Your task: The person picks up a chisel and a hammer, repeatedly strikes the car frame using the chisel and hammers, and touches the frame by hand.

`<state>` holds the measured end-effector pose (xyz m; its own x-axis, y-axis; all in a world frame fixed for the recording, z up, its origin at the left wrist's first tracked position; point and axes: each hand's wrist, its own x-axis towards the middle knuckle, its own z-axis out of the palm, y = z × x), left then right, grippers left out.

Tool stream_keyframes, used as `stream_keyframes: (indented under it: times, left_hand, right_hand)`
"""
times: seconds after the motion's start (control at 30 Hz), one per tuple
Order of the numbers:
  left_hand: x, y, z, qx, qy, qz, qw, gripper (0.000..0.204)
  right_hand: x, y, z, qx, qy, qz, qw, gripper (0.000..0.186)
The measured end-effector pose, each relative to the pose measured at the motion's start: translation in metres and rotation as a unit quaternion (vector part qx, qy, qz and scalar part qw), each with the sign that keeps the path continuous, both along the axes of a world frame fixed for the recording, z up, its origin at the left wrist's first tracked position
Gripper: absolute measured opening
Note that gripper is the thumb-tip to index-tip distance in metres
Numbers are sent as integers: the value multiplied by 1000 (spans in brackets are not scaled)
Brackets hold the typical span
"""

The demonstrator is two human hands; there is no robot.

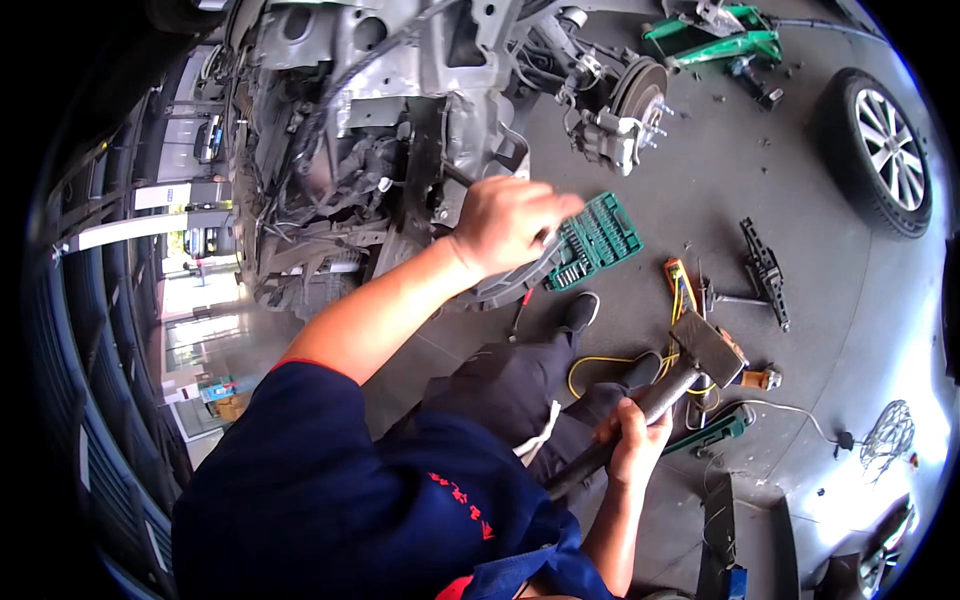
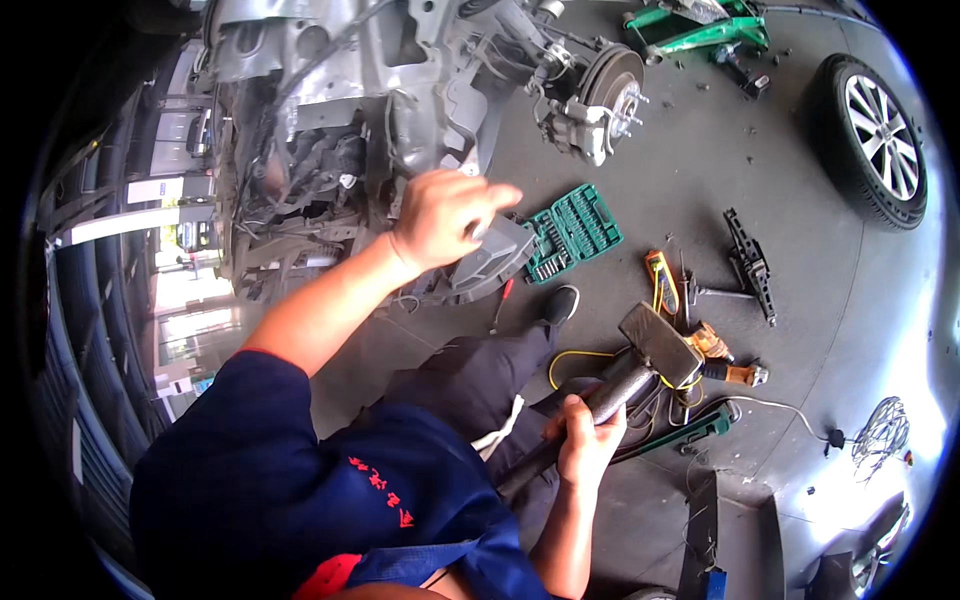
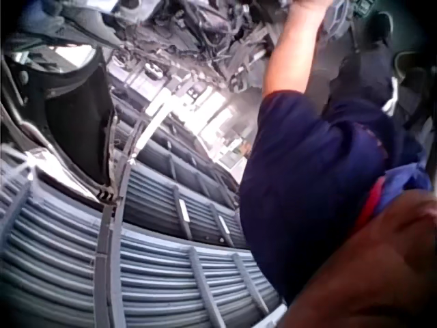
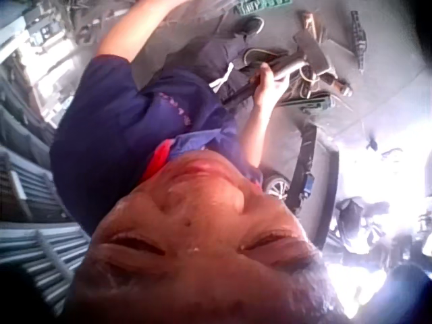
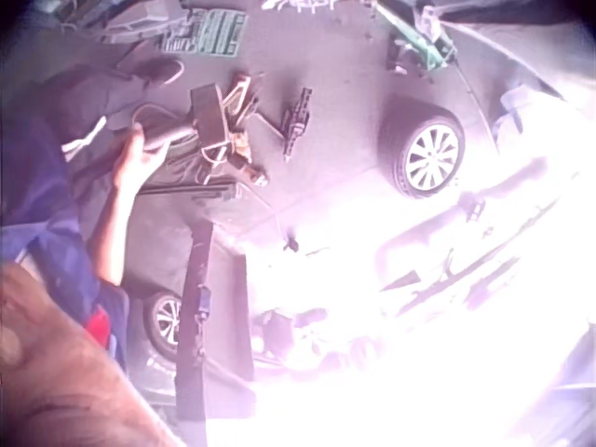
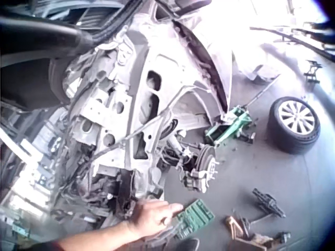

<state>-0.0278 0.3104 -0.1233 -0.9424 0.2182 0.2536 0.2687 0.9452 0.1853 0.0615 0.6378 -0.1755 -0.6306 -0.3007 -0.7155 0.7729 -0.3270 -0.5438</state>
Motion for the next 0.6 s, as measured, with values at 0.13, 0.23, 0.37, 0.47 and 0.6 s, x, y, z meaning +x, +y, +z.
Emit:
stream_keyframes:
  times: [0.13, 0.23, 0.37, 0.47, 0.6]
  left_hand:
    - [7, 3, 0, -6, -54, -21, 998, 34]
    - [1, 7, 1, -30, -122, -14, 992, 37]
    - [-21, 7, 26, -71, -302, -90, 946, 38]
    - [-29, 10, 23, -112, -332, -113, 930, 26]
    - [-25, 3, 15, -110, -238, -135, 955, 16]
  right_hand:
    - [-4, 27, -42, 19, -37, 1, 999, 18]
    - [-5, 47, -72, 66, -69, -5, 995, 18]
    - [-25, 45, -103, 89, -107, -32, 990, 15]
    - [-31, 43, -128, 102, -124, -63, 985, 15]
    - [-41, 23, -146, 87, -157, -85, 980, 13]
